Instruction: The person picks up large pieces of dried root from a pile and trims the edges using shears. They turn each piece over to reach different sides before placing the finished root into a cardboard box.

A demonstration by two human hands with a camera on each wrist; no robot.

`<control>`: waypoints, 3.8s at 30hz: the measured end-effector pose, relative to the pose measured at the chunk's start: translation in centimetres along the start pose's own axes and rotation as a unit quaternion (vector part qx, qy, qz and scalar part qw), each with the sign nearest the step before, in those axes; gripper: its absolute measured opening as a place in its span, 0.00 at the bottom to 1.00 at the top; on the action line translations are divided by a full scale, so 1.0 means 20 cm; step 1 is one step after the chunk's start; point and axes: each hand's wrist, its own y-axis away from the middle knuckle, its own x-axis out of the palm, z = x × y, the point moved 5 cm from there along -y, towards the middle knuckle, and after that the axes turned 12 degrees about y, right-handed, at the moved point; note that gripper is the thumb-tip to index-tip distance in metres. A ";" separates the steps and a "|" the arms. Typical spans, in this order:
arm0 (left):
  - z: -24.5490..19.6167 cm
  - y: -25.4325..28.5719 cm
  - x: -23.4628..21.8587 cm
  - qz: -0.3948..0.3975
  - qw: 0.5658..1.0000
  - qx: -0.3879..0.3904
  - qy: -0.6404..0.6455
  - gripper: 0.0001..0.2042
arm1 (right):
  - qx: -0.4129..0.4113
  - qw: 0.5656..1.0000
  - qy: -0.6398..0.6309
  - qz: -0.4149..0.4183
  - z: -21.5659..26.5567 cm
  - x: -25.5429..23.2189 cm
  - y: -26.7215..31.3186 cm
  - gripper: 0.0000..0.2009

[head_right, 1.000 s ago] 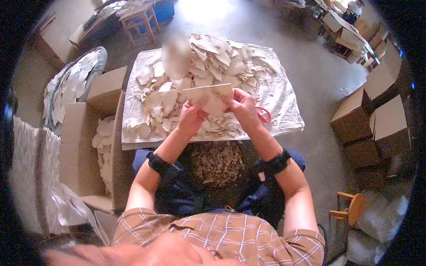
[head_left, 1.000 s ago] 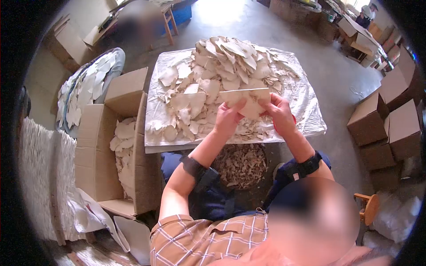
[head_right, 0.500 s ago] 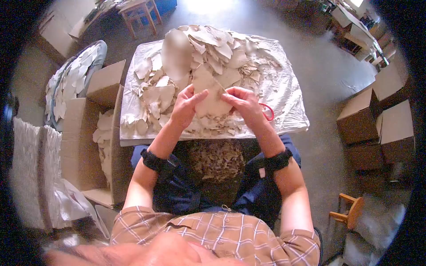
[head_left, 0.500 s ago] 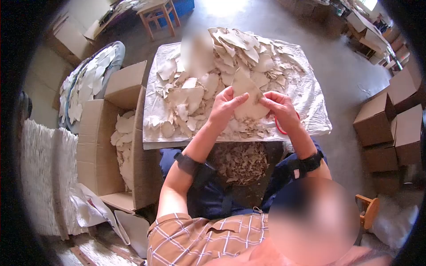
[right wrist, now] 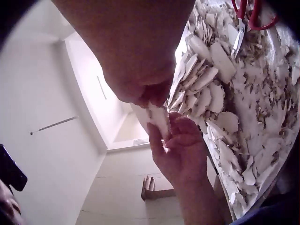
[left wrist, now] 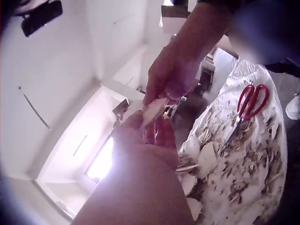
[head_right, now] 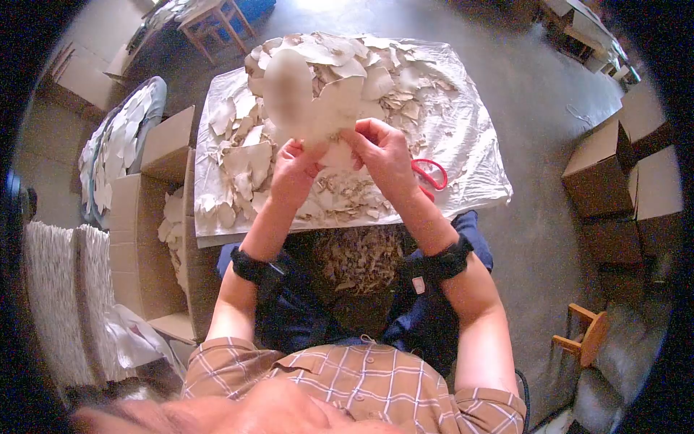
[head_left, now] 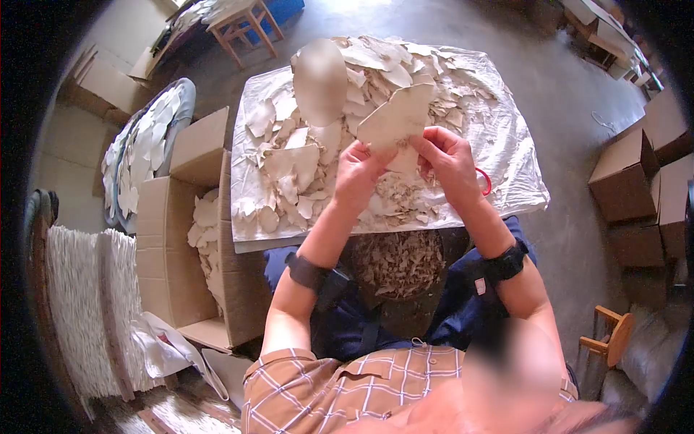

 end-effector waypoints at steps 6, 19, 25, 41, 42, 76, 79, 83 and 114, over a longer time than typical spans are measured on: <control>-0.02 0.01 0.00 0.018 0.997 0.015 -0.076 0.09 | 0.026 0.998 -0.056 0.012 -0.01 0.01 -0.01 0.09; -0.02 0.05 0.06 0.075 0.988 -0.024 -0.131 0.09 | 0.102 0.993 -0.045 0.046 -0.04 0.01 0.01 0.09; -0.01 0.07 0.06 0.059 0.985 -0.071 -0.144 0.08 | 0.141 0.983 -0.102 0.059 -0.08 0.01 0.02 0.09; 0.03 0.01 -0.01 0.030 0.996 -0.041 -0.073 0.11 | 0.033 0.999 -0.013 -0.016 0.00 0.02 0.02 0.07; 0.04 0.01 -0.01 0.047 0.994 -0.063 -0.069 0.11 | 0.021 1.000 -0.014 -0.013 0.00 0.03 0.01 0.07; 0.00 0.06 0.00 0.009 0.995 -0.004 -0.099 0.12 | 0.110 0.991 -0.067 0.031 -0.10 0.07 0.03 0.04; 0.00 0.07 0.00 0.015 0.992 0.003 -0.129 0.12 | 0.114 0.991 -0.071 0.015 -0.15 0.07 0.04 0.04; 0.01 0.08 0.00 -0.008 0.988 0.035 -0.153 0.11 | 0.107 0.988 -0.113 -0.018 -0.19 0.09 0.04 0.06; -0.04 0.06 0.02 -0.015 0.997 0.030 -0.071 0.09 | 0.037 0.992 -0.118 0.003 -0.13 0.11 0.06 0.08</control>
